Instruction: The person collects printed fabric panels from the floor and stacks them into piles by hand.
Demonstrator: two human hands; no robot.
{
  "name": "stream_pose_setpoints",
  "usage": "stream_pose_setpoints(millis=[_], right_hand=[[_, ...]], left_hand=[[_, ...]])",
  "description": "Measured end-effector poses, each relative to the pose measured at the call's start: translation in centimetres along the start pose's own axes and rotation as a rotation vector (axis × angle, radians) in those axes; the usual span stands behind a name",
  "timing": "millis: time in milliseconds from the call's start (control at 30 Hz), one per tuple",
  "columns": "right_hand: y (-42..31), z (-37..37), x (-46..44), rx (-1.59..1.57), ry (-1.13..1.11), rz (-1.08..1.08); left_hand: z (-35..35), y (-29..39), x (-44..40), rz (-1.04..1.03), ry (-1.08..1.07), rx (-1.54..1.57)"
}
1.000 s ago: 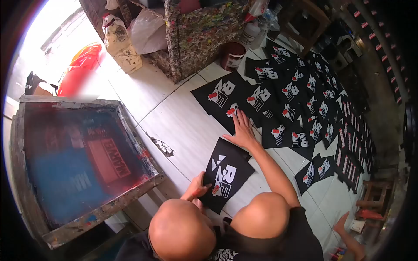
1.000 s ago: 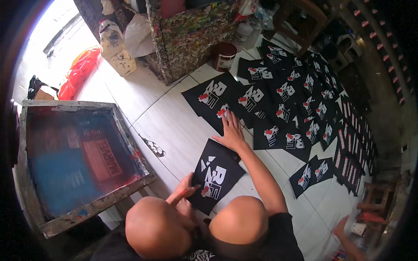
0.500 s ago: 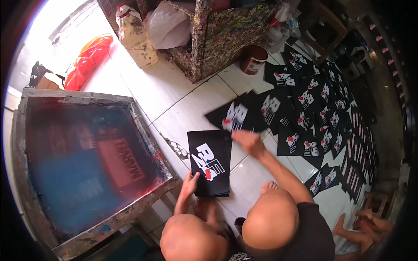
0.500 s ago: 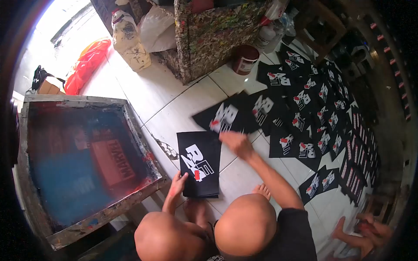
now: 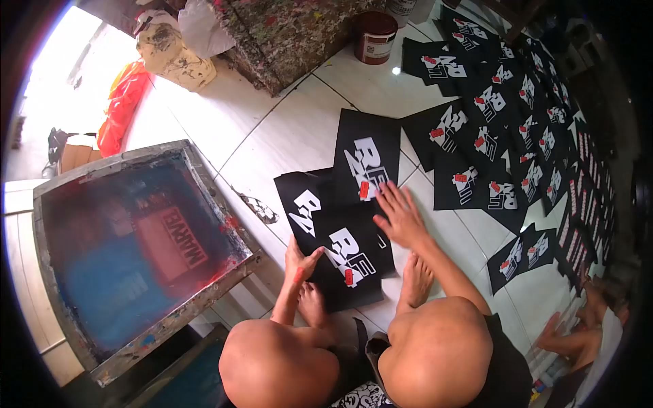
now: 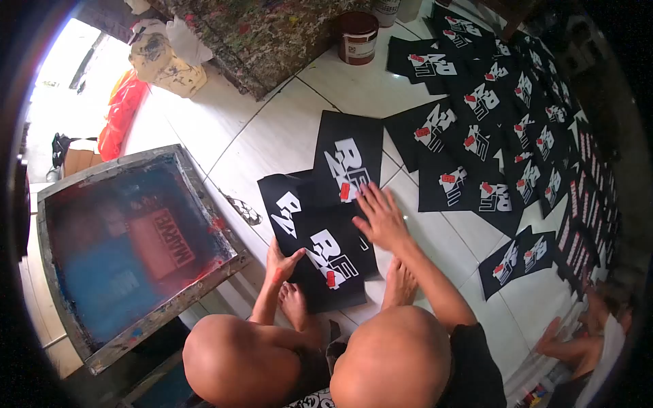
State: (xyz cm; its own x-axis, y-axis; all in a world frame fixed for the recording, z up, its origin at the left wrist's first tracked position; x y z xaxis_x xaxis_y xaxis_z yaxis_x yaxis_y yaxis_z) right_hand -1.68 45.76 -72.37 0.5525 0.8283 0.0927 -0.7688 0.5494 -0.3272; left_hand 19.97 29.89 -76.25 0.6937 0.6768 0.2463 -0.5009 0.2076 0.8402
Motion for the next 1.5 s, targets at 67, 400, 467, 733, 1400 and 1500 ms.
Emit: stream_pose_setpoints(millis=[67,400,467,733,1400,1500], right_hand=[[3.2,0.4,-2.2,0.063,0.072,-0.017],[8.0,3.9,-7.0,0.006,0.221,-0.057],[7.5,3.8,-7.0,-0.134,0.197,-0.091],[-1.8,0.7,4.7,-0.590,0.061,0.305],[0.8,2.4,3.8,-0.387,0.161,-0.126],[2.7,2.3,0.1,-0.330,0.247,-0.254]], left_hand=[[0.3,0.9,0.3,-0.019,0.044,-0.033],[-0.7,-2.0,1.9,0.106,0.127,0.361],[-0.8,-1.9,1.6,0.145,0.143,0.339],[0.0,-2.3,0.1,0.165,0.255,-0.069],[-2.2,-2.2,0.6,0.445,0.187,0.203],[-3.8,-0.3,-0.9,0.321,0.145,0.331]])
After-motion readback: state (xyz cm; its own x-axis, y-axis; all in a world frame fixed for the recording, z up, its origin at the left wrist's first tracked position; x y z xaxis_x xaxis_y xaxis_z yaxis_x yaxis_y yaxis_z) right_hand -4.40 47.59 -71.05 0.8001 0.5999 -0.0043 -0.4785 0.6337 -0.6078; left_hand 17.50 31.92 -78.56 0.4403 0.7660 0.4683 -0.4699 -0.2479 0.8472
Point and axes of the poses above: each hand's wrist, its own x-axis away from the middle knuckle, its own z-axis out of the back of the hand, y = z × x, the point moved 10 cm from there along -x, towards the middle knuckle, and after that the axes turned 11 degrees about -z, right-handed, at the moved point
